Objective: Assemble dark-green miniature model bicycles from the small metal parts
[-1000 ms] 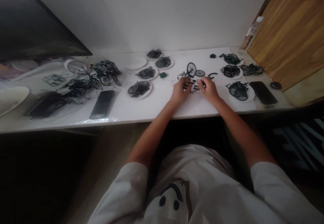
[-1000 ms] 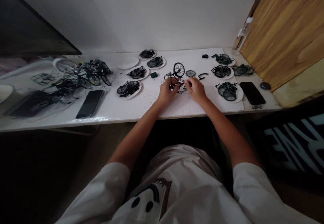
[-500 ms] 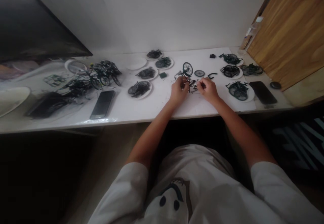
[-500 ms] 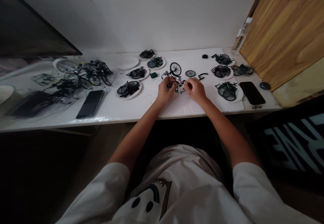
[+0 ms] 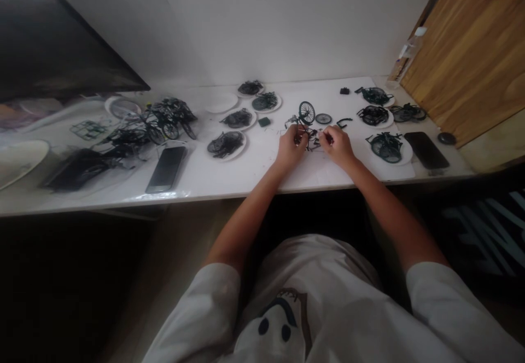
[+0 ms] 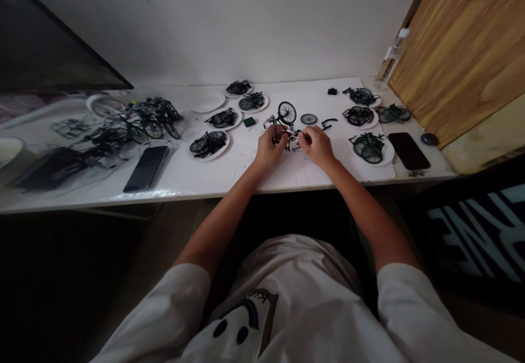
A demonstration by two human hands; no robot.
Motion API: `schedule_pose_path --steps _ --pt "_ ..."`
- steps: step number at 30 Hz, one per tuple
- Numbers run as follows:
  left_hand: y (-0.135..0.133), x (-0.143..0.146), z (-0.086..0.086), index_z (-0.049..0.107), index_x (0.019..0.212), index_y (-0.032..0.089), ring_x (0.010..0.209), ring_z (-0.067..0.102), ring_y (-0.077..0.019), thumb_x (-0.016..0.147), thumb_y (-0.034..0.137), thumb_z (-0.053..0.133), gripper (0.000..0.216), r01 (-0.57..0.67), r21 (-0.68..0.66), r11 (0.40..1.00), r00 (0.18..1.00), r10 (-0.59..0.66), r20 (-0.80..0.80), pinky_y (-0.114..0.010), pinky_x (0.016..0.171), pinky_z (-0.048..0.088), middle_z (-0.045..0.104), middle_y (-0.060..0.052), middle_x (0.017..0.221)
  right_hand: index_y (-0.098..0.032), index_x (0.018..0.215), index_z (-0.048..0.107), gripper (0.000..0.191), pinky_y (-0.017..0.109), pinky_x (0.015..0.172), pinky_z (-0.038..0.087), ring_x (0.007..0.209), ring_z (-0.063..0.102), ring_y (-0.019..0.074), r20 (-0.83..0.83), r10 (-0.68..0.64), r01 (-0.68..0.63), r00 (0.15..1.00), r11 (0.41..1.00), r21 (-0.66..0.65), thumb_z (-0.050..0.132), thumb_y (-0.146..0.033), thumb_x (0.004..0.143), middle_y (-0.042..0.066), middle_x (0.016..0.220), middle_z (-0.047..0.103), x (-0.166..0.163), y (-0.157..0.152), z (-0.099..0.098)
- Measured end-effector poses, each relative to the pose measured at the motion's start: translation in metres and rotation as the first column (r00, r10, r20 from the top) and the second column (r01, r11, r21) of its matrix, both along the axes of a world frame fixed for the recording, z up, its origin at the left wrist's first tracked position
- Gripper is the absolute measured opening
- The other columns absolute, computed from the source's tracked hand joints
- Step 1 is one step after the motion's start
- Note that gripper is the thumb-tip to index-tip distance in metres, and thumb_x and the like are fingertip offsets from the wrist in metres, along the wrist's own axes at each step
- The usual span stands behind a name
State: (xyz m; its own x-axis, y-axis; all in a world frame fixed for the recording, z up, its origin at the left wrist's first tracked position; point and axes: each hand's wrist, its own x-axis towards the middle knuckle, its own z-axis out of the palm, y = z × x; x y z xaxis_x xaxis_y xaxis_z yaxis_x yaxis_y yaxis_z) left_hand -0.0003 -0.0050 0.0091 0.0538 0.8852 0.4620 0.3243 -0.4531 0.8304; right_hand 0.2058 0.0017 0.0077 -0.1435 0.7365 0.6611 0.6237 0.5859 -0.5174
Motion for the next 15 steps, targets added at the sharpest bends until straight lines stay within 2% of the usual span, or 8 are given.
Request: schedule_pose_path --steps 7,15 --pt "-0.0006 -0.0005 0.0015 0.068 0.112 0.023 0.090 0.077 -0.0183 0.104 0.022 0.066 0.009 -0.005 -0.001 1.000 1.000 0.005 -0.012 -0.033 0.084 0.061 0.085 -0.010 0.111 -0.030 0.082 0.049 0.040 0.041 0.079 0.050 0.079 0.057 0.0253 -0.009 0.001 -0.001 1.000 1.000 -0.018 0.057 -0.058 0.109 0.006 0.082 0.064 -0.0007 -0.0008 0.0003" --pt "0.0002 -0.0006 -0.0003 0.067 0.113 0.022 0.093 0.078 -0.0180 0.105 0.021 0.066 0.009 0.002 0.009 1.000 1.000 -0.002 -0.024 -0.033 0.085 0.060 0.085 -0.010 0.112 -0.030 0.081 0.045 0.040 0.041 0.078 0.046 0.078 0.055 0.0243 -0.002 0.006 -0.006 1.000 1.000 -0.020 0.054 -0.057 0.109 0.005 0.078 0.060 -0.0015 -0.0012 0.0017"
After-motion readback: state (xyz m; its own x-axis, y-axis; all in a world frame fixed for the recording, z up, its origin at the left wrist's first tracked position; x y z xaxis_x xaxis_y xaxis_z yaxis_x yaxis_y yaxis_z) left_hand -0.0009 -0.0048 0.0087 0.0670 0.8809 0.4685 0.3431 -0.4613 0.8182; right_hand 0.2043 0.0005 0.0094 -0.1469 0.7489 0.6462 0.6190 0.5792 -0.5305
